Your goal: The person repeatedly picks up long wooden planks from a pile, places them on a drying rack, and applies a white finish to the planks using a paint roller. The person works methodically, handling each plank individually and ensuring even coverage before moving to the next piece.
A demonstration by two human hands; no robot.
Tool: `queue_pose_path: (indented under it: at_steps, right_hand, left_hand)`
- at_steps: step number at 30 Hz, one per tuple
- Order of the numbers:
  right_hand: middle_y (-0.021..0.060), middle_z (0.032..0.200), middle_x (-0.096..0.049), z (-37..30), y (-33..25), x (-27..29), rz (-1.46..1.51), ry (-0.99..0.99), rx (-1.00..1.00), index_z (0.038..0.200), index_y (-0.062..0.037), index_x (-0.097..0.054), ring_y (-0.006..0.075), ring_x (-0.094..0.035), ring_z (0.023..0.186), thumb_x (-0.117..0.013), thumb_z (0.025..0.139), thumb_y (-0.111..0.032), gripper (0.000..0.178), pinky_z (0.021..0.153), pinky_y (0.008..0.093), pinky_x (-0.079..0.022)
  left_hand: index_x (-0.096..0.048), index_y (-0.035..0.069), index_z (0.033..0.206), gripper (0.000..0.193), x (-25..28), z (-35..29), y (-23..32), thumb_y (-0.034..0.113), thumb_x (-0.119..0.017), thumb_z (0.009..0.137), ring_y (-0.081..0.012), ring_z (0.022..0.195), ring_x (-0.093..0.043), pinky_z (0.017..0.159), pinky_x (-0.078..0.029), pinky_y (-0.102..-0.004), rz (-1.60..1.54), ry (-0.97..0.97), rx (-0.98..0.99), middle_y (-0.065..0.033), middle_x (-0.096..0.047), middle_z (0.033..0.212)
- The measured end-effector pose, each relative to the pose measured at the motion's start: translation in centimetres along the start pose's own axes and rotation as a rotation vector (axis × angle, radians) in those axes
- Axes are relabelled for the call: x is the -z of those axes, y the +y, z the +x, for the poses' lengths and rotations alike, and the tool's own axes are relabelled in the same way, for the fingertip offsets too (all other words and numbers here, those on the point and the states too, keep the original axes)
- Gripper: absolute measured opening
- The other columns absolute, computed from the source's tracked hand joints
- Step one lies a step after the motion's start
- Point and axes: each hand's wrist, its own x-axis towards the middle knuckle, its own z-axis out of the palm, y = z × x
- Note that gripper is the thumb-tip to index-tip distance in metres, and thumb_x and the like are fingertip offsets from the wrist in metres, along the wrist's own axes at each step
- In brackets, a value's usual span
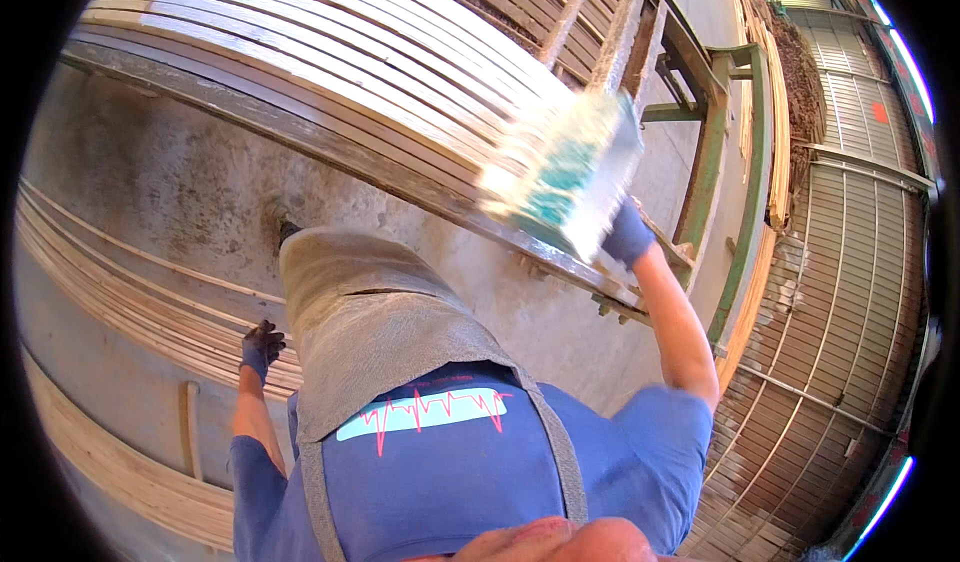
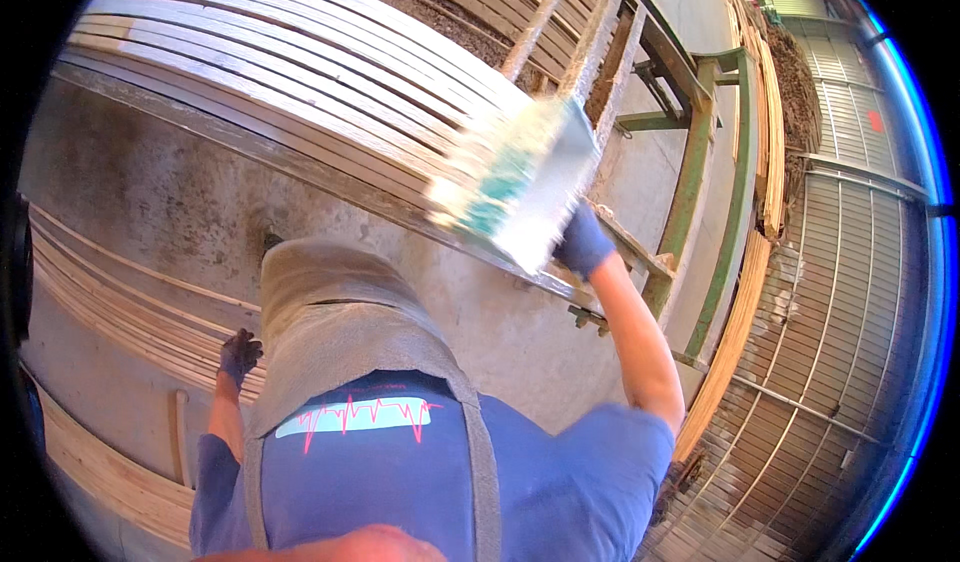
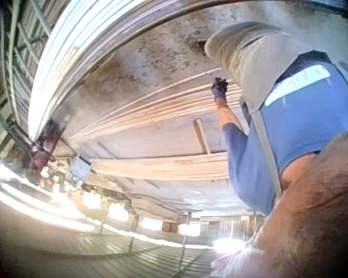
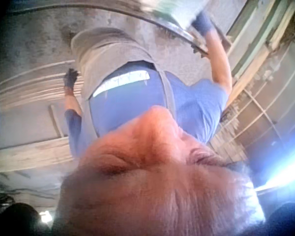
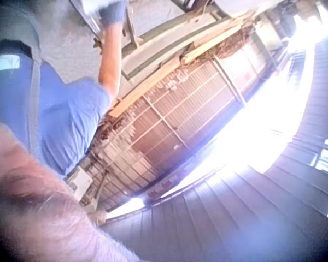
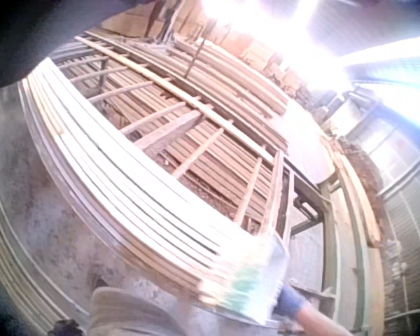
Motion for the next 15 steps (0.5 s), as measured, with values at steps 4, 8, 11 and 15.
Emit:
queue_pose_path:
  at_steps: [4,8,11,15]
  right_hand:
    - [0.014,0.114,-0.066,-11.2,4.9,1.3,0.393,0.128,-0.343,0.12,-0.003,-0.059,0.026,-0.062,0.108,-0.07,0.079,-0.012,0.043,0.095,0.0388,-0.047]
    - [0.0128,0.111,-0.068,-14.0,7.5,1.2,0.456,0.287,-0.407,0.118,-0.0035,-0.061,0.0253,-0.065,0.101,-0.066,0.083,-0.014,0.037,0.09,0.0365,-0.05]
    - [0.0131,0.103,-0.07,-10.8,7.6,4.3,0.121,0.131,-0.277,0.11,-0.0056,-0.066,0.0265,-0.068,0.092,-0.066,0.081,-0.014,0.03,0.083,0.0355,-0.053]
    - [0.0222,0.092,-0.067,-0.4,4.9,2.3,0.041,0.268,-0.041,0.093,-0.0054,-0.069,0.0401,-0.064,0.085,-0.069,0.076,-0.016,0.02,0.071,0.0423,-0.053]
  left_hand:
    - [-0.061,0.012,0.114,0.043,-2.5,0.0,-2.0,0.048,-0.057,0.09,-0.0207,0.061,-0.063,0.05,-0.042,-0.0337,0.073,-0.12,0.042,-0.01,-0.07,0.087]
    - [-0.061,0.014,0.118,0.044,-3.6,0.4,0.3,0.049,-0.055,0.091,-0.022,0.069,-0.065,0.062,-0.044,-0.037,0.06,-0.159,-0.028,-0.0092,-0.071,0.092]
    - [-0.061,0.014,0.12,0.044,-2.8,-1.3,2.1,0.048,-0.054,0.091,-0.022,0.07,-0.065,0.063,-0.045,-0.0372,0.033,-0.092,-0.079,-0.0084,-0.072,0.094]
    - [-0.063,0.011,0.112,0.039,-2.7,-2.0,3.6,0.044,-0.053,0.094,-0.0209,0.065,-0.065,0.052,-0.044,-0.0323,-0.035,-0.011,-0.251,-0.0076,-0.071,0.088]
